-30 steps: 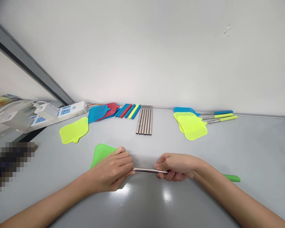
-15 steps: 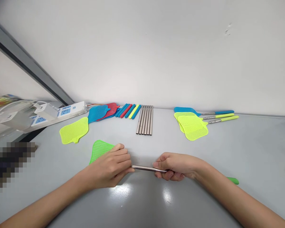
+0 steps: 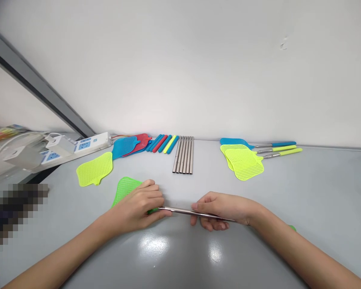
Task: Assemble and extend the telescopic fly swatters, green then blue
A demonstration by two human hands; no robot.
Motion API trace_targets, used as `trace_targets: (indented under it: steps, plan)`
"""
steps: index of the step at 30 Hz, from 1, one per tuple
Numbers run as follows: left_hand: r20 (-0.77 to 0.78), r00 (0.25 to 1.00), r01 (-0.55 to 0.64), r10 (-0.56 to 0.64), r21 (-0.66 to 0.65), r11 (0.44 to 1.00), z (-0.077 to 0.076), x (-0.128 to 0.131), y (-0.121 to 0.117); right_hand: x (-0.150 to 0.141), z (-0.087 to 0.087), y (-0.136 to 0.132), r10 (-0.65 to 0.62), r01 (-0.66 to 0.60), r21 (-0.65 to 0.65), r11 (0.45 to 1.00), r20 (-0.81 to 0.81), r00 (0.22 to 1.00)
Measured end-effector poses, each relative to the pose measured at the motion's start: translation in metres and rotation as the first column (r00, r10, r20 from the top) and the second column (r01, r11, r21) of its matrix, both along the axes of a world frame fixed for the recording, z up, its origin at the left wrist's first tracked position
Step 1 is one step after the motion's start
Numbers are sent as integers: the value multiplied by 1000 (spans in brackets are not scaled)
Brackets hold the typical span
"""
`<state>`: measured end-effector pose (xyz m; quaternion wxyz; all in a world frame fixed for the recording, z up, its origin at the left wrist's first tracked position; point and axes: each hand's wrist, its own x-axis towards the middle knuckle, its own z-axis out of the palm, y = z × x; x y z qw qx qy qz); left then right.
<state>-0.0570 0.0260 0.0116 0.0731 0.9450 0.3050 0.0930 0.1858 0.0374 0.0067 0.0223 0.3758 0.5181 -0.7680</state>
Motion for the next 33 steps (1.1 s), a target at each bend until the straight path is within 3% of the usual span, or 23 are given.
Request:
trace_targets:
  steps: [22,33]
  plan:
    - [37,996,-77,82,-112,991,5,-11,10,14,12,12,-64,55,142,988,61,996]
    - [8,989,-145,146,-90,985,8,-14,14,26,11,18,-76,65,101,993,109,991]
